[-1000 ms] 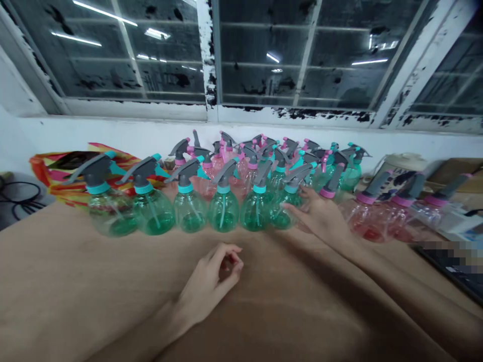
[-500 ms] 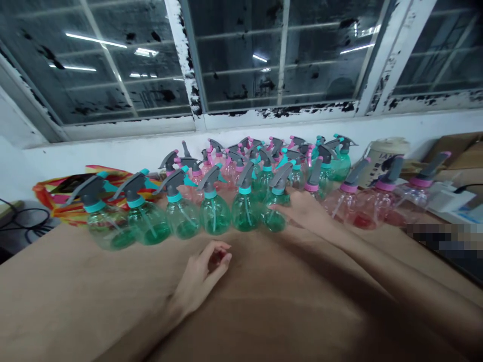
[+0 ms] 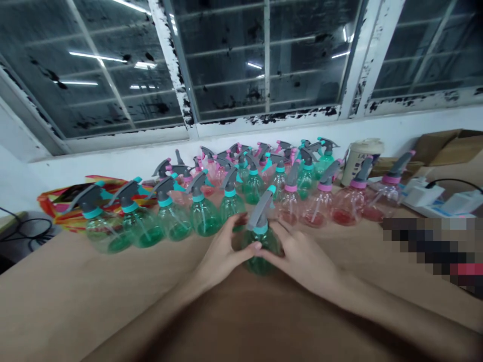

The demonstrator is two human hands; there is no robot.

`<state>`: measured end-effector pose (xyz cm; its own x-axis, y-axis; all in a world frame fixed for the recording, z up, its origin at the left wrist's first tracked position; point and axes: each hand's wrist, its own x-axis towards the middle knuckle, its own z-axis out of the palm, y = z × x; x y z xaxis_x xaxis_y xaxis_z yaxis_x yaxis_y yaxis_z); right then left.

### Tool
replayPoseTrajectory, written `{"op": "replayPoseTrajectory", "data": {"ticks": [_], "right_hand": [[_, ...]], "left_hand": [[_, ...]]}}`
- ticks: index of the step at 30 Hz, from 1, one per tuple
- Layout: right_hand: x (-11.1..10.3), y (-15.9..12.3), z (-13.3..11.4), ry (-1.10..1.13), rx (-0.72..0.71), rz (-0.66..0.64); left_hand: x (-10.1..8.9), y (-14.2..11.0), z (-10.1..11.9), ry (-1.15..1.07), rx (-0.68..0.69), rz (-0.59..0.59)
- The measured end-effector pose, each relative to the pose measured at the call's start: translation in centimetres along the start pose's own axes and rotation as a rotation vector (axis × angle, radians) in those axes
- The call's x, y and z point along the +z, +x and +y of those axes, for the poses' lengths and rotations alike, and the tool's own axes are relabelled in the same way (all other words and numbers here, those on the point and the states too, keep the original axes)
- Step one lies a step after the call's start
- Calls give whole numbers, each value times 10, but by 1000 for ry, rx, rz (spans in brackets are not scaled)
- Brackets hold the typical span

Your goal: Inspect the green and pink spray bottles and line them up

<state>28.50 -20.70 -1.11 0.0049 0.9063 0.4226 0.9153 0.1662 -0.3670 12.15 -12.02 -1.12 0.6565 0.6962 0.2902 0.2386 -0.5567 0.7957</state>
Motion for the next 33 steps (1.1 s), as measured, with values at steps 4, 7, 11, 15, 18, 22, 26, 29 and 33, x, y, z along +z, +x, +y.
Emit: {"op": "replayPoseTrajectory", "data": {"ticks": [4, 7, 11, 15, 18, 22, 26, 29, 33], "right_hand": [[4, -23, -6, 68, -50, 17], [9, -32, -11, 71, -86, 40], [14, -33, -13, 60, -111, 46], [15, -29, 8, 154, -188, -61], [18, -27, 42, 174, -163, -91], [24, -32, 87, 131, -177, -93], [28, -38, 109, 120, -206, -120], [31, -40, 113, 91, -229, -133], [35, -41, 114, 21, -227, -126]], "left_hand": [[10, 7, 23, -122, 29, -45], [17, 4, 35, -167, 44, -56], [22, 0, 41, -177, 32, -21], [17, 1, 40, -125, 21, 43], [12, 5, 36, -99, 0, 70], [8, 13, 29, -157, 24, 67], [9, 24, 24, -191, 1, 48], [11, 35, 22, -238, 6, 46], [10, 44, 21, -255, 21, -2]]}}
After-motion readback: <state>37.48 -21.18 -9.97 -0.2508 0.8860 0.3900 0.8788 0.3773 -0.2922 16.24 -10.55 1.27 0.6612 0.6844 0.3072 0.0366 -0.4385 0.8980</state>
